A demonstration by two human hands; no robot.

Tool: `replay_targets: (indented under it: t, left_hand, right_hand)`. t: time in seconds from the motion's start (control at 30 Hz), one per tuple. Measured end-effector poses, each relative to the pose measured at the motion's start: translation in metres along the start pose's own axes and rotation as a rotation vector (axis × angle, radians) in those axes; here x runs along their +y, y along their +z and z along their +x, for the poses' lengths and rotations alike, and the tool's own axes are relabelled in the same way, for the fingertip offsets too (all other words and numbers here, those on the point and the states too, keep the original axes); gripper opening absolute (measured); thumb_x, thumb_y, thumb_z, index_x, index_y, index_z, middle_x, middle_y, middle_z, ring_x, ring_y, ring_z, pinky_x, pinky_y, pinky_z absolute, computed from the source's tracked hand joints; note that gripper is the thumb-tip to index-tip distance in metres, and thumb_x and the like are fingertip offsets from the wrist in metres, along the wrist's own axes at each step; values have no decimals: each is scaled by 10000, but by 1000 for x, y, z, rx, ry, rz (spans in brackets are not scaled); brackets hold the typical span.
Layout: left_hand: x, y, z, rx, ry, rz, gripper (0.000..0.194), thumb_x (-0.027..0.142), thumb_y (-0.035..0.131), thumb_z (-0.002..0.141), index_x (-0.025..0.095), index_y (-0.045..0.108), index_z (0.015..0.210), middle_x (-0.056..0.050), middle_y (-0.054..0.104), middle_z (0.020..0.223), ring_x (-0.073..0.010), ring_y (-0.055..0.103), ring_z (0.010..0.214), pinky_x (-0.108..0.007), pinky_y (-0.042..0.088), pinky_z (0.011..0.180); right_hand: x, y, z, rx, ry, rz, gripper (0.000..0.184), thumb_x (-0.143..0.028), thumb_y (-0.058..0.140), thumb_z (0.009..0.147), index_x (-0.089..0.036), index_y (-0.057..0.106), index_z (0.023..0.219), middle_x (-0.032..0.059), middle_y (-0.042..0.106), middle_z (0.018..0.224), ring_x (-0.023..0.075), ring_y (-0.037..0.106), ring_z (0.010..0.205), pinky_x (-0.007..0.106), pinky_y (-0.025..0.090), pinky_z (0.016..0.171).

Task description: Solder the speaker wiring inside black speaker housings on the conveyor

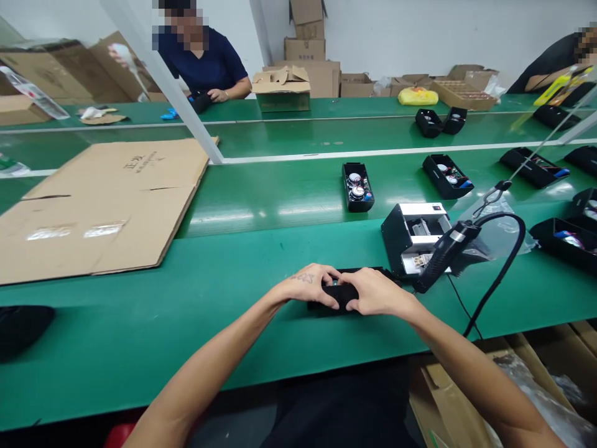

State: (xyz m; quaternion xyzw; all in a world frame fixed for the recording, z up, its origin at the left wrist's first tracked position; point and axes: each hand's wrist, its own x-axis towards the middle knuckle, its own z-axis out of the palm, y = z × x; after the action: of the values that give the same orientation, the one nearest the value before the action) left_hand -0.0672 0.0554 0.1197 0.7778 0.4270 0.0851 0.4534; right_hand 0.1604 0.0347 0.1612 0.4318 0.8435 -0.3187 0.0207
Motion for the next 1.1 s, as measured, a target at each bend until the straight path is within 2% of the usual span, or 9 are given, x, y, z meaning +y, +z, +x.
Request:
replay_targets:
  t: [0.2, 0.33, 0.5, 0.6, 0.8, 1.1]
  left_hand:
    - [-1, -4, 4, -109, -11, -66, 375, 483, 935, 620, 189, 707, 665, -5, 757, 1158, -163, 641, 831, -266, 437, 667]
    - [-2, -9, 11, -182, -21, -103, 446, 507, 946, 599, 187, 637, 565, 11, 741, 1138, -136, 585, 768, -279, 384, 629]
    - [-3, -16, 17, -245, -21, -134, 468, 516, 960, 574, 189, 625, 580, 6, 732, 1169, -158, 604, 838, -281, 392, 666]
    - [-5, -20, 20, -270, -19, -145, 442, 506, 943, 584, 193, 633, 611, 9, 726, 1177, -166, 611, 873, -277, 397, 686]
    - [-10, -24, 25, -295, -36, -151, 403, 479, 942, 573, 204, 656, 640, 29, 695, 1010, -136, 541, 749, -276, 351, 617]
    - [-9, -24, 23, -310, -29, -172, 425, 509, 965, 585, 206, 680, 675, 30, 701, 1019, -128, 540, 739, -263, 340, 603]
  right_hand:
    - [1, 4, 7, -10, 12, 35, 537, -188, 893, 778, -169, 771, 1300, 80, 828, 1056, 297, 763, 964, 289, 432, 720]
    - [-1, 4, 11, -14, 27, 39, 508, -201, 900, 756, -191, 795, 1253, 63, 831, 1030, 282, 753, 929, 290, 399, 690]
    - [2, -1, 13, -12, 38, 30, 411, -224, 882, 749, -220, 813, 1154, 48, 824, 965, 277, 734, 883, 298, 362, 664]
    - [4, -4, 15, -16, 21, 18, 415, -235, 876, 742, -227, 798, 1149, 47, 820, 962, 290, 732, 897, 304, 351, 671]
    - [0, 1, 19, 36, 65, 5, 351, -415, 794, 898, -241, 771, 1201, 76, 812, 1012, 330, 724, 975, 328, 349, 735]
    - [7, -5, 20, -61, 26, 71, 310, -257, 819, 836, -232, 761, 1140, 35, 808, 1001, 251, 705, 874, 281, 321, 642]
